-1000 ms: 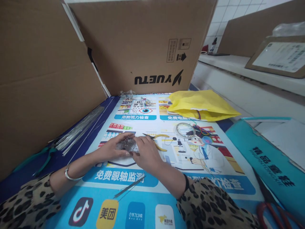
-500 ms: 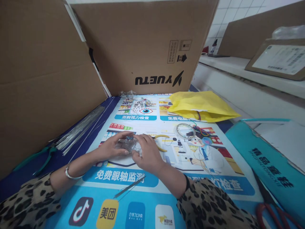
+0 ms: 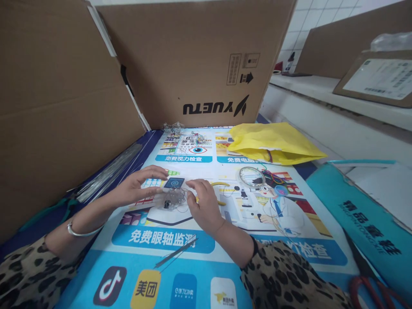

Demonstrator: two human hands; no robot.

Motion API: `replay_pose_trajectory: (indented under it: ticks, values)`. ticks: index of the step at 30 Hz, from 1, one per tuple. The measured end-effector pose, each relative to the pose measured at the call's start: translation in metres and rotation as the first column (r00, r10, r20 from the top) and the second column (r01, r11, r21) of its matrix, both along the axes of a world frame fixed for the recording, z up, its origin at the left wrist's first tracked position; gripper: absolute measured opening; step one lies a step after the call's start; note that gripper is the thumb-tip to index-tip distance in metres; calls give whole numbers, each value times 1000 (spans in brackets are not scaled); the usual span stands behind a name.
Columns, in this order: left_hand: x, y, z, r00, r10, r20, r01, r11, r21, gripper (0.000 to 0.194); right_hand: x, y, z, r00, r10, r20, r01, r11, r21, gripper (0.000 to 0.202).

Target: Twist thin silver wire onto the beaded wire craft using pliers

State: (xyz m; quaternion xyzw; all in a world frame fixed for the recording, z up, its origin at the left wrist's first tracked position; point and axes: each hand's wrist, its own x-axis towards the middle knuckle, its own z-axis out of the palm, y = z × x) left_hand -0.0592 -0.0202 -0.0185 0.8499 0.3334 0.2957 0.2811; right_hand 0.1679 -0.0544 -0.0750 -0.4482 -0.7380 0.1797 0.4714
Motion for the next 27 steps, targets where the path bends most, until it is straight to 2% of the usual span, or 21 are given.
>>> replay_pose_trajectory:
  ticks: [4, 9, 13, 16, 21, 27]
  values:
    - [0, 3, -2, 998, 62, -7, -62, 997, -49, 18, 0, 0, 0, 1000, -6, -1, 6, 1000, 10, 20]
    - [4, 5, -10, 997, 52, -49, -58, 988, -146, 15, 0, 1, 0, 1000, 10, 3, -10, 1000, -3, 19]
    - [9, 4, -16, 995, 97, -16, -98, 958, -271, 14, 0, 1, -2, 1000, 13, 10, -13, 1000, -10, 20]
    - [14, 4, -16, 991, 135, 9, -125, 941, -314, 15, 0, 2, -2, 1000, 7, 16, -7, 1000, -5, 20]
    - [21, 9, -4, 992, 127, -1, -123, 963, -238, 12, 0, 2, -3, 1000, 4, 15, -4, 1000, -4, 19]
    - [20, 19, 1, 990, 1, -141, -14, 996, -90, 8, -1, 2, -3, 1000, 15, 11, -15, 999, -28, 21]
